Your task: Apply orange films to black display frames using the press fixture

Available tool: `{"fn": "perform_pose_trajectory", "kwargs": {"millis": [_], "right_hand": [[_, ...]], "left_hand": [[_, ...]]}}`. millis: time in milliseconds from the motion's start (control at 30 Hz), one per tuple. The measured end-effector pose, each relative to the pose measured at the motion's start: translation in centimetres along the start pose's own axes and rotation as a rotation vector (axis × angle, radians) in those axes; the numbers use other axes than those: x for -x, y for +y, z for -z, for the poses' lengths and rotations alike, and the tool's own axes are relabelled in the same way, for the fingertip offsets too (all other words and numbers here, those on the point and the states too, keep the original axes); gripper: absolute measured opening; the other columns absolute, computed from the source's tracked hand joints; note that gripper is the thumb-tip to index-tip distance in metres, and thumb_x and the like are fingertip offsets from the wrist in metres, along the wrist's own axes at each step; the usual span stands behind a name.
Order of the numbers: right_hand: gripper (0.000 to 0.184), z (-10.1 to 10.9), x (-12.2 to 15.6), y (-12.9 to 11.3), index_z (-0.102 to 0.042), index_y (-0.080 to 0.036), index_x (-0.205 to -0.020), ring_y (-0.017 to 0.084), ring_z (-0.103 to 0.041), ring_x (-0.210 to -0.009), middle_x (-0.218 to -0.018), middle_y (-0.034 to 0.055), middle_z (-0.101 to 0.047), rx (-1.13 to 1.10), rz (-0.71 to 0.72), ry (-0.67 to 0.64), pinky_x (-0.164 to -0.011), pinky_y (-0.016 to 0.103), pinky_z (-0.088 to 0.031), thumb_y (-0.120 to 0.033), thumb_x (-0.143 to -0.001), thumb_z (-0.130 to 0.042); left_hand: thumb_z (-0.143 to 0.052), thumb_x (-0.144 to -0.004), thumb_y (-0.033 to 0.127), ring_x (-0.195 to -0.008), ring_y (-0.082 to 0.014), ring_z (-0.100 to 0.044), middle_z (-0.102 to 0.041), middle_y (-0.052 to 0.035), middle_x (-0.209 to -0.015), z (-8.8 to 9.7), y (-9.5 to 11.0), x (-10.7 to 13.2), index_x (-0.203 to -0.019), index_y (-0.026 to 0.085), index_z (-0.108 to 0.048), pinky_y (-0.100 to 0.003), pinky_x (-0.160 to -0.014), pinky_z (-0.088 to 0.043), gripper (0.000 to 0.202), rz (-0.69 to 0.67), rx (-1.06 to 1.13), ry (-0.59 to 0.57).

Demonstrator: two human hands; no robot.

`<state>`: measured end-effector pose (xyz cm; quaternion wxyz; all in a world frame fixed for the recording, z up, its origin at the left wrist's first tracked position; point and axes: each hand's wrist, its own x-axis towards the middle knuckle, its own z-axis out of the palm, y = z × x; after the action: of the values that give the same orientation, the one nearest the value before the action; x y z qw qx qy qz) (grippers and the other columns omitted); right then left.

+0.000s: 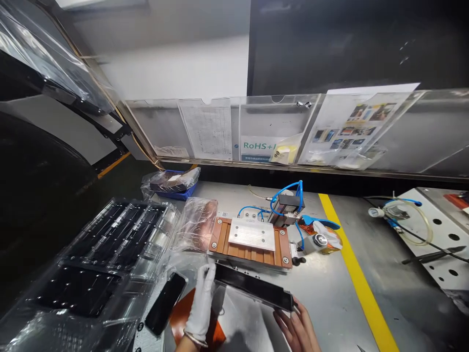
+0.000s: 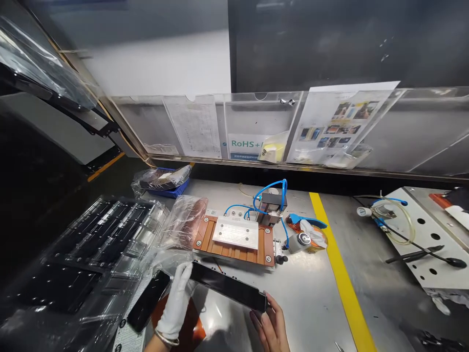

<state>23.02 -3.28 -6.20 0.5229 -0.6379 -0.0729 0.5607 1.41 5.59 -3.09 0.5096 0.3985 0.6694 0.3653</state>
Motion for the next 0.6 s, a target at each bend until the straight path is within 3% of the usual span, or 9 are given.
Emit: {"fn": "perform_pose_trajectory", "kwargs": {"millis": [133, 267, 333, 433, 500, 600], "right_hand": [[0.076, -0.2, 0.9, -1.2, -0.046, -0.027, -0.132, 0.032, -0.056, -0.123, -0.127, 0.0121, -0.064, 0.136, 0.127, -0.133, -0.107, 0.052, -0.041, -0.075, -0.073, -0.053], [0.065, -0.4, 2.0, -2.7, -0.062, -0.027, -0.12, 0.033, -0.052, -0.127, -0.126, 0.0092, -0.065, 0.383, 0.245, -0.165, -0.109, 0.048, -0.038, -0.074, -0.077, -0.049], [0.058, -0.4, 2.7, -3.4, -0.065, -0.028, -0.115, 0.032, -0.052, -0.126, -0.125, 0.0062, -0.066, 0.433, 0.234, -0.134, -0.11, 0.045, -0.036, -0.071, -0.079, -0.049], [0.055, -0.7, 3.7, -4.3, -0.066, -0.031, -0.112, 0.031, -0.049, -0.126, -0.125, 0.003, -0.063, 0.443, 0.239, -0.091, -0.113, 0.043, -0.031, -0.071, -0.077, -0.054], [0.053, -1.1, 4.0, -4.7, -0.066, -0.032, -0.11, 0.031, -0.047, -0.127, -0.126, 0.0027, -0.06, 0.457, 0.275, -0.063, -0.113, 0.043, -0.029, -0.071, -0.075, -0.056], [0.051, -1.8, 4.1, -4.8, -0.066, -0.032, -0.107, 0.032, -0.042, -0.13, -0.127, 0.0045, -0.057, 0.49, 0.332, -0.042, -0.114, 0.048, -0.026, -0.071, -0.075, -0.056]], "left_hand": [[-0.044, -0.091, 0.049, -0.104, -0.0222, -0.056, -0.059, -0.003, -0.098, 0.2, 1.2, 0.5, -0.094, 0.022, -0.053, -0.04, -0.101, -0.042, 0.028, -0.128, 0.106, 0.029], [-0.043, -0.093, 0.041, -0.113, -0.0217, -0.054, -0.061, -0.0052, -0.109, 1.0, 1.6, 0.2, -0.1, 0.022, -0.053, -0.042, -0.107, -0.038, 0.022, -0.215, 0.146, -0.054], [-0.046, -0.093, 0.035, -0.114, -0.0212, -0.055, -0.06, -0.0063, -0.116, 2.0, 1.9, 0.2, -0.111, 0.022, -0.052, -0.042, -0.105, -0.04, 0.023, -0.332, -0.027, -0.057], [-0.059, -0.087, 0.026, -0.108, -0.0196, -0.059, -0.062, -0.0042, -0.116, 3.4, 4.0, 0.8, -0.118, 0.026, -0.053, -0.037, -0.097, -0.046, 0.031, -0.686, -0.446, -0.004], [-0.061, -0.086, 0.023, -0.092, -0.0161, -0.065, -0.067, 0.0003, -0.103, 3.4, 6.1, 1.9, -0.111, 0.028, -0.057, -0.029, -0.082, -0.051, 0.026, -0.903, -0.677, -0.153], [-0.06, -0.087, 0.031, -0.058, -0.0152, -0.062, -0.068, 0.0063, -0.08, 1.3, 8.3, 3.9, -0.094, 0.027, -0.058, -0.03, -0.047, -0.044, 0.008, -1.023, -0.966, -0.523]]}}
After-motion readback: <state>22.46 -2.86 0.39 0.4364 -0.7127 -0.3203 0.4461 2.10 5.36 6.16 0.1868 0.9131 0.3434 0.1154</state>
